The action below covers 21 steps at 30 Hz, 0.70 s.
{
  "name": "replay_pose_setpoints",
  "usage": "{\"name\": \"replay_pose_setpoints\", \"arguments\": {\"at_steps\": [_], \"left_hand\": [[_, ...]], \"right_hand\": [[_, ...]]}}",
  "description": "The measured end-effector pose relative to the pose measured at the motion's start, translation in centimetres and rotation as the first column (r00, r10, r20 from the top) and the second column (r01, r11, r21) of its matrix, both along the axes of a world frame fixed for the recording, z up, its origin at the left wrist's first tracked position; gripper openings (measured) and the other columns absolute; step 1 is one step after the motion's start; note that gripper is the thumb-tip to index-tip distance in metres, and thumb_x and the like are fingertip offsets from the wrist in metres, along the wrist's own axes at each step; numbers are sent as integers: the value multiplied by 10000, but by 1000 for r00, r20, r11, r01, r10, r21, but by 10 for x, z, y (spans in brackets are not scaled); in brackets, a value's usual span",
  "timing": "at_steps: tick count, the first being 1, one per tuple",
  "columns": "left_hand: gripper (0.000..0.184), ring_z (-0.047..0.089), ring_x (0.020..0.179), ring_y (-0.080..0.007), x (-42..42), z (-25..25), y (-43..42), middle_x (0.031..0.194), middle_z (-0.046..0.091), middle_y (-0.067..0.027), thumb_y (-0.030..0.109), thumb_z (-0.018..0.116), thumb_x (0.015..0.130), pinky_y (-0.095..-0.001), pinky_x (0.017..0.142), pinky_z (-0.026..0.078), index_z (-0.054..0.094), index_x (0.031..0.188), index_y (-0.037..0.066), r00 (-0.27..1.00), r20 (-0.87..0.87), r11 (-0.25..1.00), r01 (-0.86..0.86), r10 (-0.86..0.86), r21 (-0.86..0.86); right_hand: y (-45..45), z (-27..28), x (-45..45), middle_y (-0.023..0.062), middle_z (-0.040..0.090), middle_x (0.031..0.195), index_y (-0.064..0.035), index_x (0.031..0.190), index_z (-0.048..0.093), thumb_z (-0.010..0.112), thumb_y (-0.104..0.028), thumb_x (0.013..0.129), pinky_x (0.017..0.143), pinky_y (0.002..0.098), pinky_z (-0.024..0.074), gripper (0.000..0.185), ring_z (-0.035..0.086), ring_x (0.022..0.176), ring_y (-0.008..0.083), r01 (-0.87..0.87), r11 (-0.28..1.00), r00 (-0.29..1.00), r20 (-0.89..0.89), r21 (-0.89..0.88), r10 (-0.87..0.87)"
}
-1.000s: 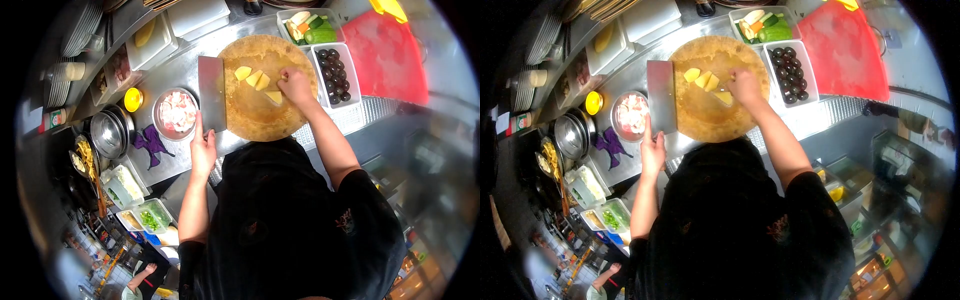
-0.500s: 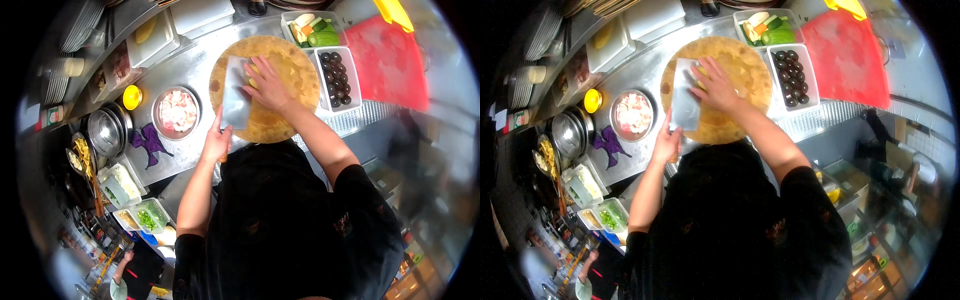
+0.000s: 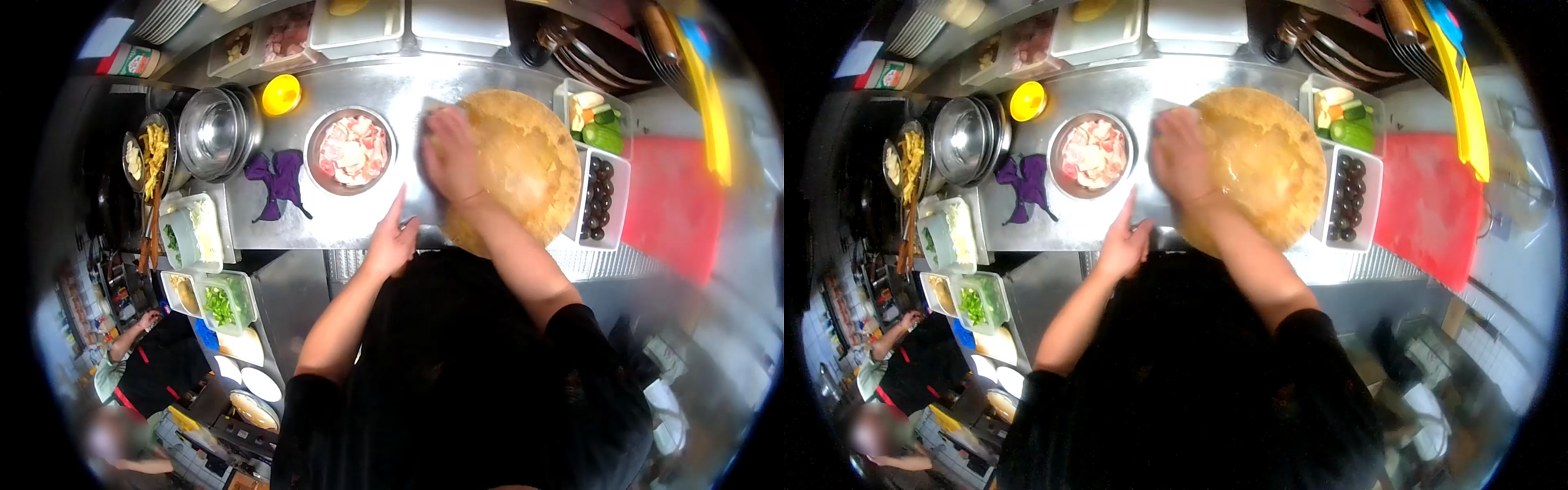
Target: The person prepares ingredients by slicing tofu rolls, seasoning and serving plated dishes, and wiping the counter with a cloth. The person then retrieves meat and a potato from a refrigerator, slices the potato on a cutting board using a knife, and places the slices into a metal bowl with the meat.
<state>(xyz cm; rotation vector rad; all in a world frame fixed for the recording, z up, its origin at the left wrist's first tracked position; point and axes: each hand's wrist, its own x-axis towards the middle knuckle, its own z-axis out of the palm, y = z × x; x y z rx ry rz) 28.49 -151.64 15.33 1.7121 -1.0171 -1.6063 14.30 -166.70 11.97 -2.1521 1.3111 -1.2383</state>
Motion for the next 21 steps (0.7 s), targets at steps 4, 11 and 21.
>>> {"name": "replay_pose_setpoints", "arguments": {"at_steps": [4,11,21], "left_hand": [[744,531,490,-106,43,22,26,740,634,-63,60,563,1030,-298,468,478,196,1666,178,946,142,957,-286,291,-53],[730,746,863,-410,110,32,46,959,738,-257,10,562,1001,-446,754,579,251,1645,158,698,592,913,-267,404,-308],[607,725,736,-411,145,-11,82,865,708,-264,24,614,990,-427,639,565,383,1548,-33,760,454,881,-347,465,-321]], "right_hand": [[-4,-8,95,186,603,1387,-1,1264,652,685,-120,915,1161,505,399,370,495,1371,416,-280,960,956,97,14,277],[-35,-35,150,209,581,1422,-32,1318,644,712,-88,896,1173,506,395,432,477,1389,435,-334,943,929,-175,-9,327],[-331,-23,211,278,611,1363,75,1323,580,706,-327,920,999,445,517,582,619,1238,402,231,781,967,-226,580,-118]]}}
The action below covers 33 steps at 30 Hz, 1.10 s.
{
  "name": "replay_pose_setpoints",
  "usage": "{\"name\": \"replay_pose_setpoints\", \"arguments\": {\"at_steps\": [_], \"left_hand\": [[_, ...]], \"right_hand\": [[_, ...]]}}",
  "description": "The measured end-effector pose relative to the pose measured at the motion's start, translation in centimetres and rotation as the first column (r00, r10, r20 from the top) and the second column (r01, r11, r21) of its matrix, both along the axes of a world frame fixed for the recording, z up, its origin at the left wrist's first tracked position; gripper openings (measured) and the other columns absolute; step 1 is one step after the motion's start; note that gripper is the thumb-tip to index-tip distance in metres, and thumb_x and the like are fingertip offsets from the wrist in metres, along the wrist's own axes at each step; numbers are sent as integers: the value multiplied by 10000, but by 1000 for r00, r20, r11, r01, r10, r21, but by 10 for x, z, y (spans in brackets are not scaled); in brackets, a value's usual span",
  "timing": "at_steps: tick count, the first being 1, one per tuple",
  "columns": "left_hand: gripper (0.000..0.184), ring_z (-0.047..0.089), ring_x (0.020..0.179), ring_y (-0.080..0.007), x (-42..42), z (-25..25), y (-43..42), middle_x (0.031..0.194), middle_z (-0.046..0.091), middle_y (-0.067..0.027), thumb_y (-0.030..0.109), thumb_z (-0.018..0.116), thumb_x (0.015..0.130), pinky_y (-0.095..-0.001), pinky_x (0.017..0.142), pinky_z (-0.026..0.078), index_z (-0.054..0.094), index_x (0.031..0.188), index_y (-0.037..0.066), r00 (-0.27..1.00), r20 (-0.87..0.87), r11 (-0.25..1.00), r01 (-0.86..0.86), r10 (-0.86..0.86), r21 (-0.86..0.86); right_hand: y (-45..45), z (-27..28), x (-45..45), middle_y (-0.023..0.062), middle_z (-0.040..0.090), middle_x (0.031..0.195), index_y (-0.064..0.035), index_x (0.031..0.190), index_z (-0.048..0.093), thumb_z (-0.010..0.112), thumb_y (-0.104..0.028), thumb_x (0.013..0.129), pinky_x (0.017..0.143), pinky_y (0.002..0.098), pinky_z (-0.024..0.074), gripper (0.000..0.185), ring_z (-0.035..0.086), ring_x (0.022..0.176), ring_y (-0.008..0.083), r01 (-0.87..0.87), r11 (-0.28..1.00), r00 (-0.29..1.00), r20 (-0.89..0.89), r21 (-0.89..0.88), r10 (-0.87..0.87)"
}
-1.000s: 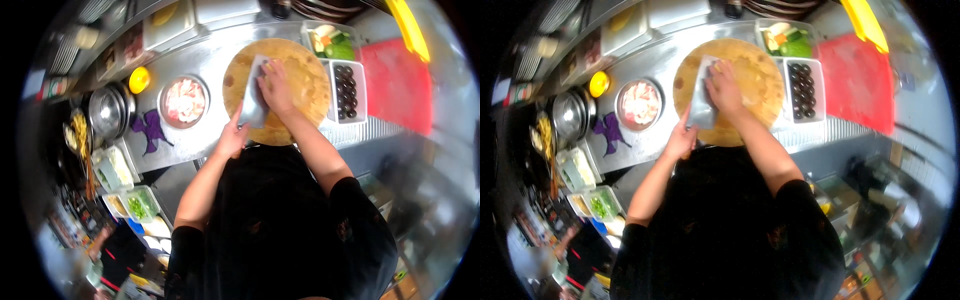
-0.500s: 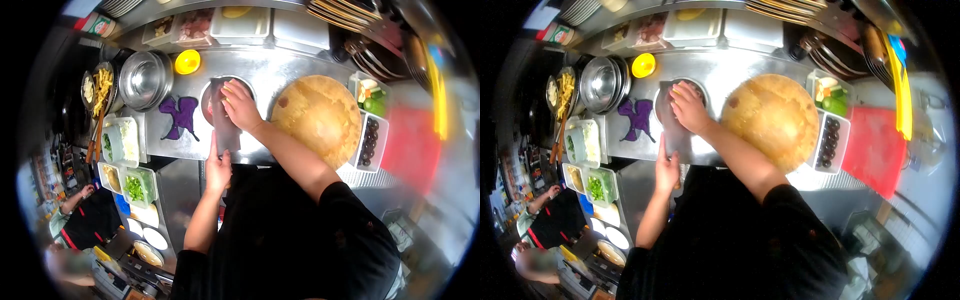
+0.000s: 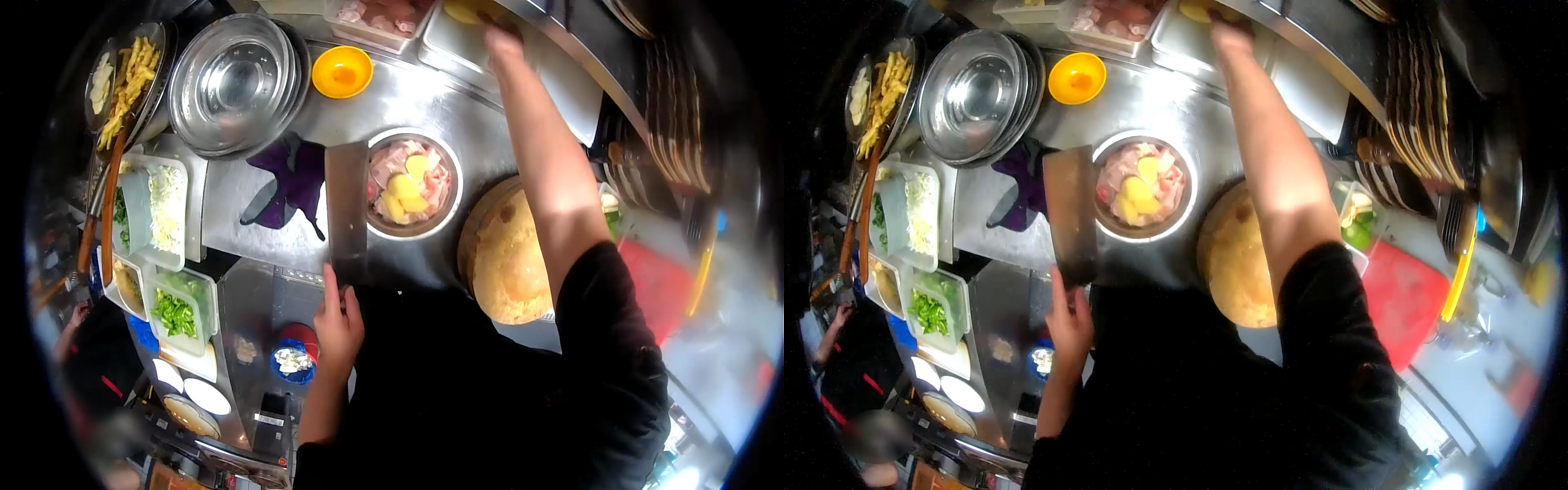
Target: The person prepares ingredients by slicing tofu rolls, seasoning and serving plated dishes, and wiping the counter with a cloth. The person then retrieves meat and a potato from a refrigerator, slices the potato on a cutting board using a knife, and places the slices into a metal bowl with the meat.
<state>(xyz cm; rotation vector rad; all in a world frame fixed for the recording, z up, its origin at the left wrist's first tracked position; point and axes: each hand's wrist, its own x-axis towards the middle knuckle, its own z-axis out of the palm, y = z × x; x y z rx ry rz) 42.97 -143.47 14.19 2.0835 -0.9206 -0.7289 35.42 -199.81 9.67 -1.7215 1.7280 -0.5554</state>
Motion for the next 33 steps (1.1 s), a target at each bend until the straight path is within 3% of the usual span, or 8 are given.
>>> {"name": "replay_pose_setpoints", "arguments": {"at_steps": [1,5,10,19,22,23,26,33], "left_hand": [[599,720,714,-407,1,5,-2,863,705,-269,11,633,972,-423,635,567,406,1522,-56,997,-72,998,-33,37,48],[576,720,699,-397,14,1,1,858,703,-271,-22,659,941,-425,626,573,448,1474,-78,995,92,996,36,-29,-76],[567,725,701,-389,24,0,3,865,709,-264,-59,657,925,-429,614,578,451,1452,-94,994,108,995,37,-27,-92],[582,741,730,-375,15,10,-1,887,727,-260,-24,670,942,-415,633,589,432,1466,-103,998,55,1000,-2,3,-22],[621,730,731,-252,6,9,8,915,742,-201,-9,624,977,-342,666,576,361,1532,-103,992,122,999,27,-25,-16],[630,730,738,-259,3,11,13,909,742,-196,-12,628,975,-343,666,575,356,1536,-99,988,147,999,40,-39,-1],[584,746,782,-396,-5,13,15,909,723,-275,-23,667,941,-423,667,593,434,1470,-103,984,179,999,16,-11,-30],[615,717,711,-378,-11,18,9,866,713,-248,-30,665,941,-413,651,578,416,1500,-91,989,139,997,-45,53,-58]], "right_hand": [[-20,-6,12,276,612,1361,71,1325,579,704,-329,922,997,448,519,582,620,1235,402,16,999,1000,0,28,-16],[-74,-32,50,268,616,1355,58,1336,572,697,-340,930,990,461,525,581,625,1224,401,89,993,994,55,81,-93],[-86,-35,51,258,622,1347,42,1349,564,688,-352,941,981,476,533,581,631,1211,399,155,979,942,281,133,-187],[-76,-17,29,239,632,1333,12,1372,549,673,-375,959,964,503,547,579,642,1186,396,207,905,579,699,371,-419],[-77,-20,39,233,636,1328,2,1380,544,668,-382,965,958,512,552,579,646,1178,395,176,874,461,746,453,-480],[-77,-22,43,231,637,1327,-2,1382,542,666,-385,967,956,515,553,578,647,1175,395,159,862,427,754,481,-499],[-73,-24,49,225,640,1322,-12,1390,537,661,-393,974,951,524,558,578,651,1167,394,99,829,341,764,550,-548],[-52,-3,36,210,648,1311,-35,1408,525,649,-410,988,938,545,569,577,660,1148,391,-20,754,186,744,656,-642]]}}
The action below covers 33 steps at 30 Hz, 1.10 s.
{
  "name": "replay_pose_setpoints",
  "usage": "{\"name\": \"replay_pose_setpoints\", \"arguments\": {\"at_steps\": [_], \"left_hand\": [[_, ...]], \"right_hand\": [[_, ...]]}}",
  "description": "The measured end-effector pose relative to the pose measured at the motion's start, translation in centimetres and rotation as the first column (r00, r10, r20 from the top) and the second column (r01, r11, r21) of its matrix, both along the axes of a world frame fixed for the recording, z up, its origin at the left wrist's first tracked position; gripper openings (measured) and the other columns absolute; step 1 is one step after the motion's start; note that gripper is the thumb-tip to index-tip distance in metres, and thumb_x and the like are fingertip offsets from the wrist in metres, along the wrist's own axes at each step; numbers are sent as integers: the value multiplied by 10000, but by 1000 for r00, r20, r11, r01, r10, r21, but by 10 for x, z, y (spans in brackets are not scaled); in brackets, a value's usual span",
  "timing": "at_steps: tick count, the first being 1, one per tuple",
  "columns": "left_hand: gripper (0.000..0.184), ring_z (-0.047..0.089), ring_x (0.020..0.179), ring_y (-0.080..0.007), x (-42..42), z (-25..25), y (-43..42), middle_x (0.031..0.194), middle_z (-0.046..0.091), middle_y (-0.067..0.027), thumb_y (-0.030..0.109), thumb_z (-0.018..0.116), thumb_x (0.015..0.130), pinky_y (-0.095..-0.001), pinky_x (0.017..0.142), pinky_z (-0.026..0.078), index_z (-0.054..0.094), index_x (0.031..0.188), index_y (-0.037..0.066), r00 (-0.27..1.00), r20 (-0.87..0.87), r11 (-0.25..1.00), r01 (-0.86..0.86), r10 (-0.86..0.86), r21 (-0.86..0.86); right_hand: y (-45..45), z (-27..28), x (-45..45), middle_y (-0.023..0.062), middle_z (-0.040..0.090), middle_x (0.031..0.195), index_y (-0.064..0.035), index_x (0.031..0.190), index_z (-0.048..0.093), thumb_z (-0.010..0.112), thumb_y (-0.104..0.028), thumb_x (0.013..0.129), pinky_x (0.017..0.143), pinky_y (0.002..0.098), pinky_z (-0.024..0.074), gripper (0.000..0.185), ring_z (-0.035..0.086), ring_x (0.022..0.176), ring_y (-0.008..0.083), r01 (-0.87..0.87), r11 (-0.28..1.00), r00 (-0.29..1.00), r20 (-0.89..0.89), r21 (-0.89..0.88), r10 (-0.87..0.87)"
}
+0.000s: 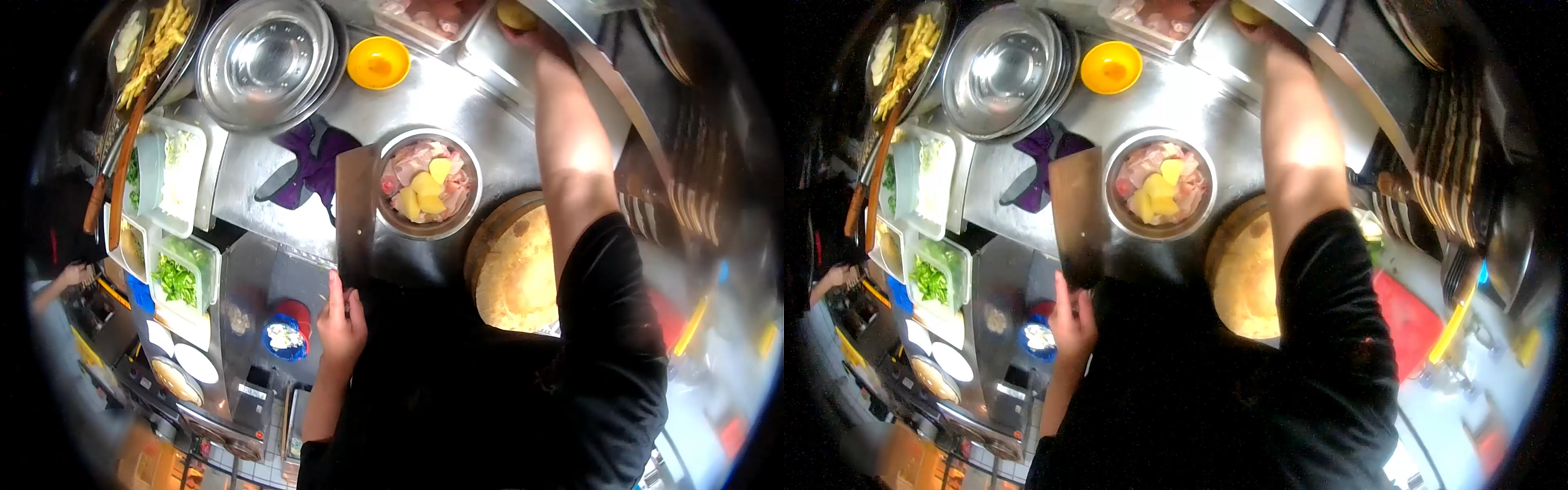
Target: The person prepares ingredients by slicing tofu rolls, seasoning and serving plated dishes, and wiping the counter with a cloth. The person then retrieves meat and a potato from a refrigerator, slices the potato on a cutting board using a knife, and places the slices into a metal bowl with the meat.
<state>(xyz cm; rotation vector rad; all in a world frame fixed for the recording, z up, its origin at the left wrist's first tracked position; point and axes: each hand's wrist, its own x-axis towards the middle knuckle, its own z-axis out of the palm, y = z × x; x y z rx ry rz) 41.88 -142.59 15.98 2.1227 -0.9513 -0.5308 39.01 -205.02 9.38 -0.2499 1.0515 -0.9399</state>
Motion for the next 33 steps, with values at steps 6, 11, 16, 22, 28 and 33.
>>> {"name": "replay_pose_setpoints", "arguments": {"at_steps": [6,11,16,22,28,33], "left_hand": [[627,709,694,-357,9,9,-8,851,714,-225,-24,647,957,-409,647,567,401,1533,-60,997,51,998,59,-58,-14],[599,709,703,-359,7,24,-23,845,714,-212,10,614,985,-416,651,564,407,1546,-25,983,63,985,174,-173,-8],[582,718,767,-393,-15,28,-43,892,712,-244,12,613,975,-441,690,565,447,1533,6,913,112,917,397,-391,-37],[637,699,803,-405,-72,39,-70,946,698,-224,21,619,951,-478,711,564,437,1557,90,703,209,726,686,-680,52],[738,690,706,-355,-117,41,-80,835,673,-149,0,615,901,-483,642,571,400,1588,160,593,306,656,736,-745,167],[770,687,695,-359,-131,41,-80,836,666,-149,4,597,897,-490,643,575,370,1607,197,586,289,652,710,-757,267]], "right_hand": [[59,15,-80,205,634,1327,-77,1442,488,640,-406,1005,903,601,579,568,661,1128,411,-121,993,975,186,3,118],[214,81,-186,167,659,1289,-5,1364,536,704,-248,977,878,458,634,487,691,1120,295,-256,965,958,-145,-50,247],[348,119,-298,139,660,1293,36,1406,520,757,-103,896,976,317,574,579,678,1142,216,-406,914,863,-331,-8,380],[408,80,-390,128,645,1291,24,1433,512,805,-117,851,1043,303,472,666,609,1202,196,-522,853,725,-533,-14,435],[420,60,-422,130,646,1288,-2,1432,534,847,-176,828,1026,309,482,702,616,1182,208,-480,867,595,-776,-135,208],[398,47,-437,188,657,1312,37,1417,544,847,-268,824,1016,328,505,733,642,1187,247,-489,860,591,-781,-147,203]]}}
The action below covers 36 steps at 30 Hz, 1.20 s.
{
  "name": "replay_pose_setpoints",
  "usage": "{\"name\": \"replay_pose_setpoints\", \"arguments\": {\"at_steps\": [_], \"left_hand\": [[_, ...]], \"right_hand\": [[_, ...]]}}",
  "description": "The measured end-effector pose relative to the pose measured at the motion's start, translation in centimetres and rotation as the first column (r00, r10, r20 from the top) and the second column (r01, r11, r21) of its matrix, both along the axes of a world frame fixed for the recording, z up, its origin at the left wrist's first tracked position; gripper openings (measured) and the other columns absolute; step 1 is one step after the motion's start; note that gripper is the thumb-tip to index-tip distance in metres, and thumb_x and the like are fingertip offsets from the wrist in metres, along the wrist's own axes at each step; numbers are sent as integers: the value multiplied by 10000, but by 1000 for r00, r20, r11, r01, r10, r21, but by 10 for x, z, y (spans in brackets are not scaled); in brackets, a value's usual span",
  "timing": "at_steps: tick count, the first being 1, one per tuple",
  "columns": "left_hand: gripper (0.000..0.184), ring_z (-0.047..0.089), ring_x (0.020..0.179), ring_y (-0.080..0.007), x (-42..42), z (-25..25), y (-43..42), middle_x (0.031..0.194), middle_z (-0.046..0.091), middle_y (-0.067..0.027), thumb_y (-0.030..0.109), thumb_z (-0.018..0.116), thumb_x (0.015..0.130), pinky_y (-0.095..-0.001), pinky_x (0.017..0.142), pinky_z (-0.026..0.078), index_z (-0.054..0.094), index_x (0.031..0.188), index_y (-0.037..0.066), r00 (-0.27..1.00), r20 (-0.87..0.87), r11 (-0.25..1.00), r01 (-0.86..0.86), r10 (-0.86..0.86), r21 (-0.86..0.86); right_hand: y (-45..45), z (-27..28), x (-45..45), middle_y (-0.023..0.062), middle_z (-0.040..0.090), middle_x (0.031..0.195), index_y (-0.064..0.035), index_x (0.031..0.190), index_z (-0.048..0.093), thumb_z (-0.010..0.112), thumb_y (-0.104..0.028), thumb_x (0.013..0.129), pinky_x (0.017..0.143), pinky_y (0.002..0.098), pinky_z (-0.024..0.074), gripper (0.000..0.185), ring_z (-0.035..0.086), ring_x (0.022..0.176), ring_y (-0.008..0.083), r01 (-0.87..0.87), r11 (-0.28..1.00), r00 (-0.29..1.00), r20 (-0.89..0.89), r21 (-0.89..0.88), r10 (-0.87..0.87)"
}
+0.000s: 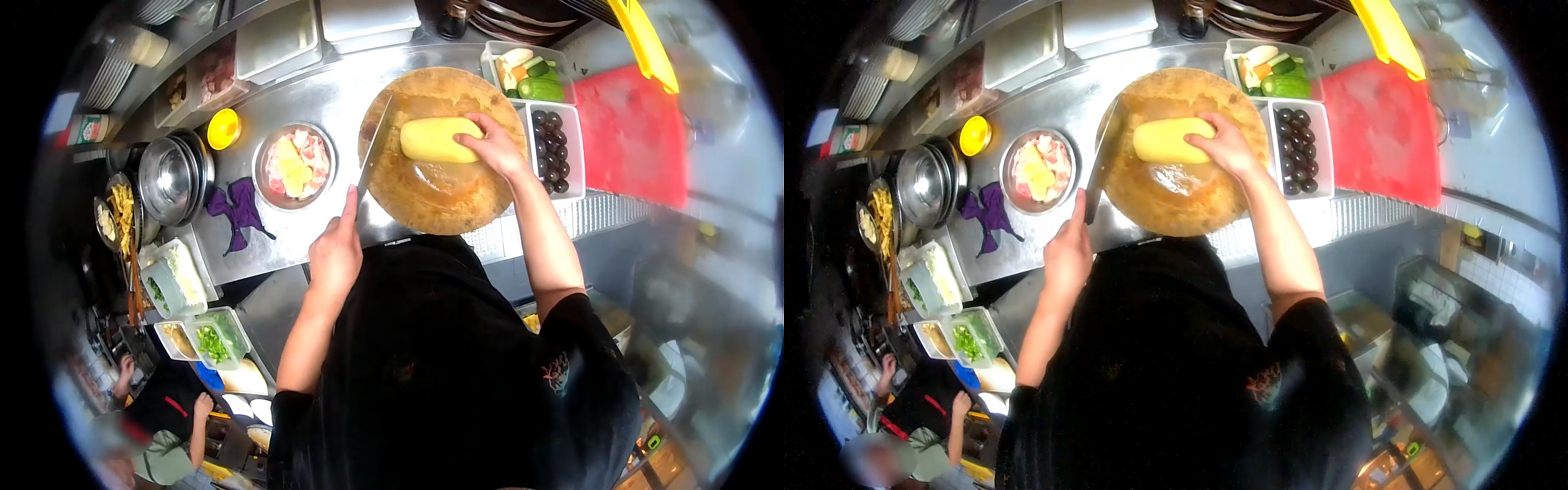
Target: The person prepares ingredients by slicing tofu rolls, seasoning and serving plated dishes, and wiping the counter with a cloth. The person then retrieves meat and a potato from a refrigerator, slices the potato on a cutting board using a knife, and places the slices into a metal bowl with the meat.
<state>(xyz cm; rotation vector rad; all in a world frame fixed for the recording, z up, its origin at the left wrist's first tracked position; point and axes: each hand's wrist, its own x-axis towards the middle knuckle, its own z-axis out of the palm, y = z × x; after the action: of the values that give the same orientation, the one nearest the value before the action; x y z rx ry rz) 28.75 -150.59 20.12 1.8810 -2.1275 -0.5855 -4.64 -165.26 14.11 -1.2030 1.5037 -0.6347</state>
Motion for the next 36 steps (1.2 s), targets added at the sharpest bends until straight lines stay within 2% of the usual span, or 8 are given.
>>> {"name": "replay_pose_setpoints", "arguments": {"at_steps": [5,9,12,18,22,27,30,36], "left_hand": [[778,682,667,-352,-11,14,8,811,640,-138,13,609,891,-485,636,585,381,1605,223,1000,21,1000,14,-14,-19],[788,676,653,-344,-15,17,13,785,618,-130,6,615,880,-481,620,582,389,1602,223,999,50,999,-5,7,-40],[799,676,653,-347,-12,10,11,786,621,-135,0,613,875,-485,616,578,379,1607,217,998,51,999,-37,39,-34],[816,673,647,-350,-5,3,9,774,625,-146,-13,597,874,-489,619,574,350,1619,211,998,34,998,-55,57,-43],[781,674,646,-350,-12,0,4,765,626,-146,-21,583,881,-486,622,574,387,1603,204,998,59,999,-37,39,-23],[725,677,651,-345,-15,5,-4,775,628,-137,-15,584,887,-480,621,579,455,1566,202,999,10,998,-32,32,-55],[720,674,651,-341,-14,13,0,776,618,-133,-12,593,879,-473,612,582,482,1551,222,998,-61,995,9,-15,-97],[749,668,657,-339,-32,30,-3,784,591,-124,-15,584,864,-471,602,585,486,1549,272,992,-39,992,124,-123,12]], "right_hand": [[22,28,11,224,656,1312,35,1442,521,866,-327,799,1039,353,500,815,642,1217,288,-118,993,980,-156,26,120],[43,20,19,249,675,1259,13,1463,498,894,-353,755,1034,380,511,891,664,1187,322,-70,985,979,-199,-157,38],[38,33,20,250,668,1268,37,1420,520,898,-341,739,1032,370,514,866,659,1194,323,-68,998,975,-212,4,67],[-1,94,11,214,680,1261,-2,1389,545,912,-300,701,1041,381,506,835,654,1204,326,-442,896,789,-456,43,411],[-35,69,22,231,609,1394,-15,1447,518,887,-269,742,1112,385,467,835,598,1291,341,-651,757,699,-437,-62,566],[-17,23,40,249,564,1435,6,1472,497,864,-256,781,1142,427,440,825,551,1330,386,-543,767,804,-477,-343,355],[17,34,42,280,564,1410,46,1470,484,876,-288,777,1129,446,451,864,548,1322,413,-376,890,770,-621,-256,146],[39,24,33,317,565,1378,105,1483,419,926,-290,719,1102,467,467,999,554,1296,451,-426,858,724,-676,-288,133]]}}
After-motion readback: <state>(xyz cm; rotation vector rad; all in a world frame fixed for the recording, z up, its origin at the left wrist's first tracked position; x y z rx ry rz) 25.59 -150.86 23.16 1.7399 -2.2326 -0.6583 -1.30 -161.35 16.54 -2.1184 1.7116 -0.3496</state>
